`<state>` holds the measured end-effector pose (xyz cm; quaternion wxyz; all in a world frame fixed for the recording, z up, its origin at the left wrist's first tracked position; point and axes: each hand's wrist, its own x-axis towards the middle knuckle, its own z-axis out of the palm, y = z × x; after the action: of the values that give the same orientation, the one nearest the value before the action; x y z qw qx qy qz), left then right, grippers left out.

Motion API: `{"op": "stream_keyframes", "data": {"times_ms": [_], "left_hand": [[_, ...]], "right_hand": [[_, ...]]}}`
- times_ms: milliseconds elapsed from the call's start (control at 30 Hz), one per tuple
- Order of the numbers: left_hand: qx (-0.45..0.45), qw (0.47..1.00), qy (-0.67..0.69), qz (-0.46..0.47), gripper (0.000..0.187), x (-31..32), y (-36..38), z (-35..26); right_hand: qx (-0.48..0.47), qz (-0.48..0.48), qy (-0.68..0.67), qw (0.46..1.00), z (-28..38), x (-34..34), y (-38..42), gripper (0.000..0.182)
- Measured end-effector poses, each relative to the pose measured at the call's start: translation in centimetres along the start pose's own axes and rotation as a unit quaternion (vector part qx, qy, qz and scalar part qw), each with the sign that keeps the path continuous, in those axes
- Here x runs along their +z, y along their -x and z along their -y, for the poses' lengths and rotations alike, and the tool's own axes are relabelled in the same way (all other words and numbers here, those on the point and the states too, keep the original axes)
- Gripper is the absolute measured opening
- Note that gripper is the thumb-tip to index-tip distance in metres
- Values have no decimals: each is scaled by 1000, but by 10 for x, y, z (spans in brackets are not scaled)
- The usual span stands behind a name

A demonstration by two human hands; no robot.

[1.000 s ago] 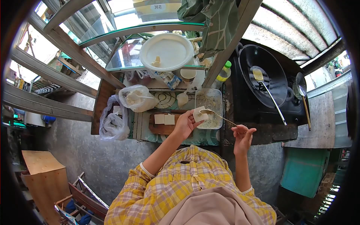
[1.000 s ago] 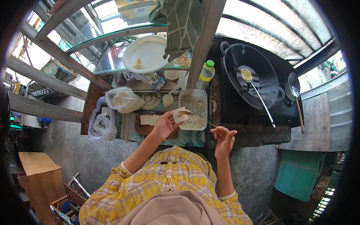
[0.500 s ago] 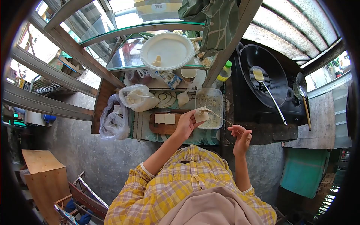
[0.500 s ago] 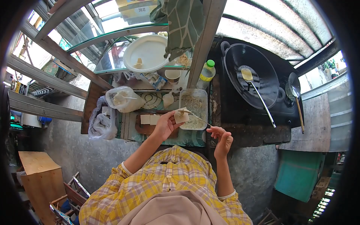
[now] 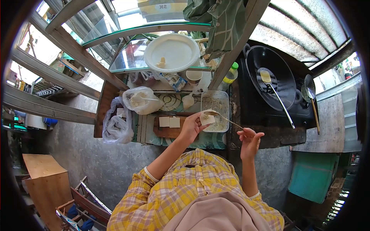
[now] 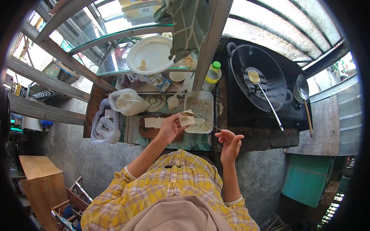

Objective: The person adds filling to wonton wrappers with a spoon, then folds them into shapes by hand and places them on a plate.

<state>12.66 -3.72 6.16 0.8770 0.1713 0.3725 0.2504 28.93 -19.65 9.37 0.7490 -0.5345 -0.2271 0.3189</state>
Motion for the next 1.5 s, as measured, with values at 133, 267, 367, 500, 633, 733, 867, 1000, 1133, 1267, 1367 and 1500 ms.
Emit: {"op": "stream_keyframes", "data": {"times_ms": [133,267,367,500,633,733,867,1000,1133,1267,1367,1500], "left_hand": [[80,997,13,18,34,1,3,-3],[191,981,15,27,35,-2,6,-6],[213,976,18,35,34,2,14,-12],[173,984,1,43,35,3,21,-13],[105,991,-47,64,36,4,24,-13],[72,991,-84,80,35,7,29,-14],[53,984,-122,114,33,12,33,-14],[67,980,-149,114,31,22,31,-9],[95,978,-161,88,34,24,30,-7],[78,972,-196,103,39,16,28,-8],[113,964,-226,80,42,14,24,-2],[116,951,-271,93,49,15,24,-2]], "right_hand": [[36,-61,-66,995,2,-5,-4,63],[60,-155,-84,983,-12,-19,-14,63],[53,-152,66,985,-28,-21,-16,63],[133,-35,194,971,-64,-21,-14,60],[57,87,431,897,-104,-32,-11,43],[-134,35,616,776,-83,-14,-4,31],[-192,92,608,765,-31,31,-9,40],[-21,234,267,935,-32,41,-16,38],[83,244,132,957,-53,36,-16,39],[136,209,43,967,-55,40,-10,41],[99,214,85,968,-64,37,-9,41],[88,217,82,969,-59,44,-9,42]]}}
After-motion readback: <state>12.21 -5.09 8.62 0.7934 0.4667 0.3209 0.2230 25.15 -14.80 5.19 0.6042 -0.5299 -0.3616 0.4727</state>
